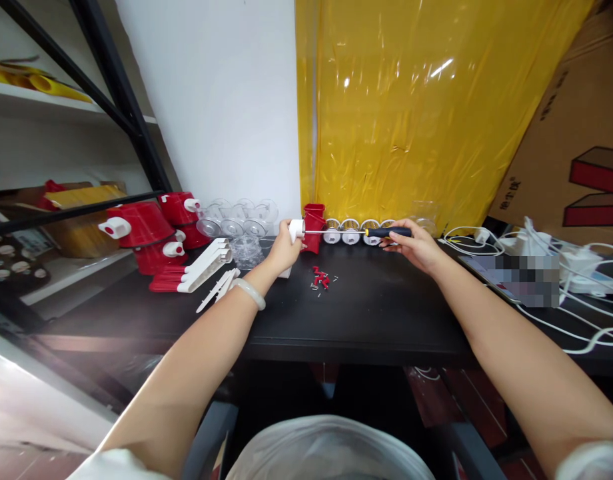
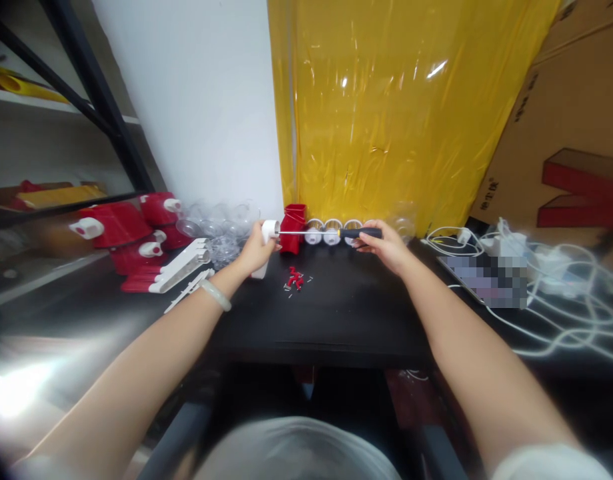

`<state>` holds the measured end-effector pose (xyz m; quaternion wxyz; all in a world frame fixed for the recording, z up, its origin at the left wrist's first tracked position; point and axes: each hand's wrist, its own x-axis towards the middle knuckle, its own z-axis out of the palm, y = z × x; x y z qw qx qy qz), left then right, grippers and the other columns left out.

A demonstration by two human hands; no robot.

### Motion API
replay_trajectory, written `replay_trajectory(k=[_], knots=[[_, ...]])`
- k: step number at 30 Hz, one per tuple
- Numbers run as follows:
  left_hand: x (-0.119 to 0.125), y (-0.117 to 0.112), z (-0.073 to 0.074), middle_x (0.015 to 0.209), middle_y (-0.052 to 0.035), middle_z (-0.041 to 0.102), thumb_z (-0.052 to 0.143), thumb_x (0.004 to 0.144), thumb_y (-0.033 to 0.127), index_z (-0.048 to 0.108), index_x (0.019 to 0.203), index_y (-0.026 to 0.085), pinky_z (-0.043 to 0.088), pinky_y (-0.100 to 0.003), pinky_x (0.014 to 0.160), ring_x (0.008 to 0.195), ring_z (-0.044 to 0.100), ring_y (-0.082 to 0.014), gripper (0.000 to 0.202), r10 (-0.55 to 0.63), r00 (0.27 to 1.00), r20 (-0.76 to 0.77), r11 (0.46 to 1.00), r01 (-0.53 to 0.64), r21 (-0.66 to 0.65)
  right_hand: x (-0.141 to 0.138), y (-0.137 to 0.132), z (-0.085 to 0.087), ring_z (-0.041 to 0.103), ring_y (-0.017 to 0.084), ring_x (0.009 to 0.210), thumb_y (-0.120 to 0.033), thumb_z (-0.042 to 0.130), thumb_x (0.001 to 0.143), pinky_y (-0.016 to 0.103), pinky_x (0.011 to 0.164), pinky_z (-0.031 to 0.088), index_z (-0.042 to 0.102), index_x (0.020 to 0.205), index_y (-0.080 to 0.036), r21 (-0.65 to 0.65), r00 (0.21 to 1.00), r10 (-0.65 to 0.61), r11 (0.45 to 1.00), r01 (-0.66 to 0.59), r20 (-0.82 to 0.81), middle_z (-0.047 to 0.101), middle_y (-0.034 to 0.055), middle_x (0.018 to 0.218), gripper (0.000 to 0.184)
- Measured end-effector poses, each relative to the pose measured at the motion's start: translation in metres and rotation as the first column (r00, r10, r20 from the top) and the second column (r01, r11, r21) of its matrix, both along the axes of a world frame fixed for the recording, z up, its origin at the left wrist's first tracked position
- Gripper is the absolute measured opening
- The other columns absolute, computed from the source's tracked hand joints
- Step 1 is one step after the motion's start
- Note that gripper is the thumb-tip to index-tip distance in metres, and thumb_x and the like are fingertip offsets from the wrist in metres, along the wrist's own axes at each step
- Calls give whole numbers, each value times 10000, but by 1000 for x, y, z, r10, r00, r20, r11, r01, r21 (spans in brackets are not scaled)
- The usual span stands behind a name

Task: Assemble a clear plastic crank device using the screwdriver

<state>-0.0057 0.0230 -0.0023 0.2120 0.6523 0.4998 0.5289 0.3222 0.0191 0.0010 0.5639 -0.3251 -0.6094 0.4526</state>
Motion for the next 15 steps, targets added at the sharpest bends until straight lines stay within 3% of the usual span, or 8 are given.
replay_trajectory(k=[9,15], knots=[[0,1,-2,912,-17,624,547,775,69,378,1181,186,568,-320,736,697,664,-126,454,-1,1000,10,1000,1,-7,2,0,3,710,192,663,-535,851,593,393,730,599,572,823,-222,3,999,20,1000,-20,37,716,19,711,479],[1,-2,0,928,-24,626,544,775,68,381,1173,181,566,-319,735,697,667,-130,445,3,1000,-13,1000,-3,-11,1,3,3,697,190,579,-607,796,640,341,628,598,579,771,-205,-15,997,15,1000,-14,80,712,50,648,475]])
